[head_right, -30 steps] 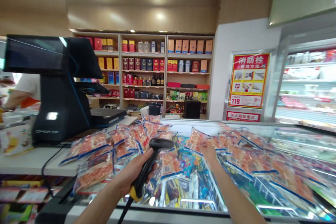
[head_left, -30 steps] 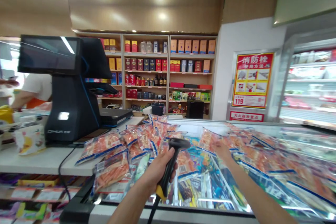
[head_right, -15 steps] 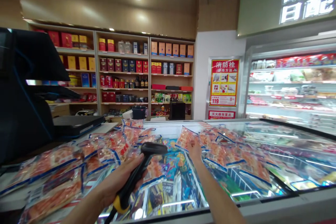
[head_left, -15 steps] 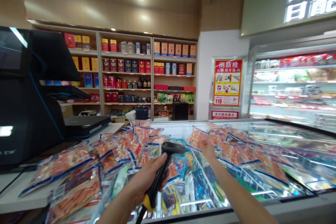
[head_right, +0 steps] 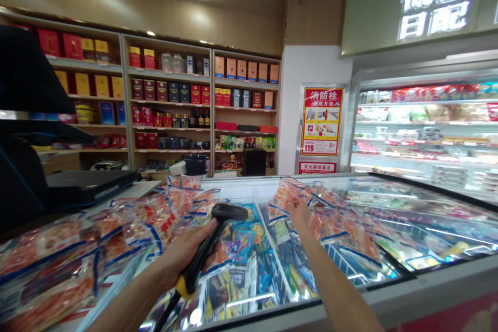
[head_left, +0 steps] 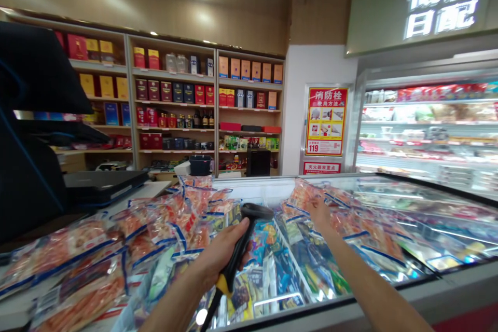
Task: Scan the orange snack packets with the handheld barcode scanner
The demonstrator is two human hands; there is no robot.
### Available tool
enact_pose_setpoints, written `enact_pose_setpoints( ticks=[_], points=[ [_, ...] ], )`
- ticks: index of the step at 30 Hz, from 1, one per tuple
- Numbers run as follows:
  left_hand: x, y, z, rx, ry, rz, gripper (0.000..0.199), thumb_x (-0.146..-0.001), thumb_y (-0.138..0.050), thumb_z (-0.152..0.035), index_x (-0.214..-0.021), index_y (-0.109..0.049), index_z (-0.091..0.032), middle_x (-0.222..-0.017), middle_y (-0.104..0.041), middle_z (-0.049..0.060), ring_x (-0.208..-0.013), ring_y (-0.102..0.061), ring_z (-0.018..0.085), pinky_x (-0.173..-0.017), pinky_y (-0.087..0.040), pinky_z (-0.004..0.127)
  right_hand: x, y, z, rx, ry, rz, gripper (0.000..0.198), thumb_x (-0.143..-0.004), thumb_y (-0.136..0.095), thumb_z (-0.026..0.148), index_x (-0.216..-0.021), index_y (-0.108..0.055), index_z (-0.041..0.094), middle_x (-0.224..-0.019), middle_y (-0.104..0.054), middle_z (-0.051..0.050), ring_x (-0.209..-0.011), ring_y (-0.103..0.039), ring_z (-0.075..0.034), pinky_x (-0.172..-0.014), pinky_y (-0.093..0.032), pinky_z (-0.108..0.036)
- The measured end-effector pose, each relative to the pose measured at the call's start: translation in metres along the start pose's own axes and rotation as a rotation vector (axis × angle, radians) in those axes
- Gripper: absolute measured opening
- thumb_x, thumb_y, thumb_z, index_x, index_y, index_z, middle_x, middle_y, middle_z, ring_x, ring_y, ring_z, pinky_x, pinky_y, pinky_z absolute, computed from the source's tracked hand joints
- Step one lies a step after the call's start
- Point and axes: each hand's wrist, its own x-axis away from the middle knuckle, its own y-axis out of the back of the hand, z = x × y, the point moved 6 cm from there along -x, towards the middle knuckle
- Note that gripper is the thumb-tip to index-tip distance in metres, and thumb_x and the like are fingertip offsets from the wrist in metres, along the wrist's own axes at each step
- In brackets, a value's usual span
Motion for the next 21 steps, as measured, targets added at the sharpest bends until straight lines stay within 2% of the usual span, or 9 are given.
enact_pose_setpoints(
  ticks=[7,13,16,18,19,21],
  points=[
    [-0.017,0.014,0.012,-0.025,0.019,-0.056,0.046,-0.060,-0.046,-0.060,-0.063,-0.049,-0.014,-0.049,-0.050,-0.003,-0.035,-0.042,0.006,-0.035,-0.032,0.018,-0.023,0.055,-0.043,0.146,-0.201,-0.075,0.039,-0.073,-0.034,0.032,-0.097,-0.056,0.010,-0.090,-0.061,-0.017,-0.084,-0.055,-0.028,-0.066,-0.039,-0.033],
    [-0.011,0.017,0.011,-0.027,0.024,-0.126,0.043,-0.063,-0.046,-0.057,-0.063,-0.048,-0.014,-0.048,-0.051,-0.002,-0.035,-0.043,0.006,-0.034,-0.032,0.018,-0.025,0.074,-0.057,0.158,-0.247,-0.118,0.046,-0.075,-0.034,0.033,-0.108,-0.048,0.006,-0.098,-0.056,-0.021,-0.092,-0.051,-0.031,-0.072,-0.037,-0.039],
    [-0.003,0.024,0.008,-0.045,-0.005,-0.171,0.041,-0.064,-0.046,-0.055,-0.061,-0.047,-0.014,-0.048,-0.050,-0.002,-0.035,-0.042,0.006,-0.034,-0.032,0.018,-0.015,0.077,-0.044,0.207,-0.204,-0.216,0.044,-0.075,-0.035,0.035,-0.110,-0.048,0.012,-0.107,-0.052,-0.019,-0.098,-0.046,-0.033,-0.074,-0.035,-0.043],
    [0.002,0.033,0.007,-0.055,-0.021,-0.199,0.040,-0.065,-0.047,-0.054,-0.062,-0.047,-0.014,-0.049,-0.051,-0.002,-0.035,-0.043,0.006,-0.034,-0.033,0.018,-0.003,0.070,-0.026,0.235,-0.109,-0.279,0.041,-0.075,-0.035,0.034,-0.108,-0.049,0.015,-0.113,-0.048,-0.015,-0.103,-0.041,-0.030,-0.081,-0.032,-0.042],
    [0.005,0.037,0.008,-0.061,-0.022,-0.205,0.039,-0.065,-0.047,-0.053,-0.063,-0.047,-0.015,-0.049,-0.051,-0.002,-0.036,-0.043,0.006,-0.035,-0.033,0.018,0.004,0.062,-0.015,0.231,-0.044,-0.271,0.039,-0.075,-0.035,0.033,-0.106,-0.051,0.015,-0.113,-0.048,-0.013,-0.105,-0.040,-0.028,-0.084,-0.030,-0.039],
    [0.011,0.046,0.008,-0.065,-0.028,-0.215,0.037,-0.066,-0.048,-0.052,-0.064,-0.047,-0.015,-0.050,-0.052,-0.002,-0.037,-0.043,0.006,-0.035,-0.034,0.018,0.021,0.034,0.010,0.181,0.094,-0.142,0.037,-0.075,-0.035,0.034,-0.102,-0.053,0.015,-0.108,-0.053,-0.011,-0.103,-0.043,-0.023,-0.087,-0.028,-0.034]
  ],
)
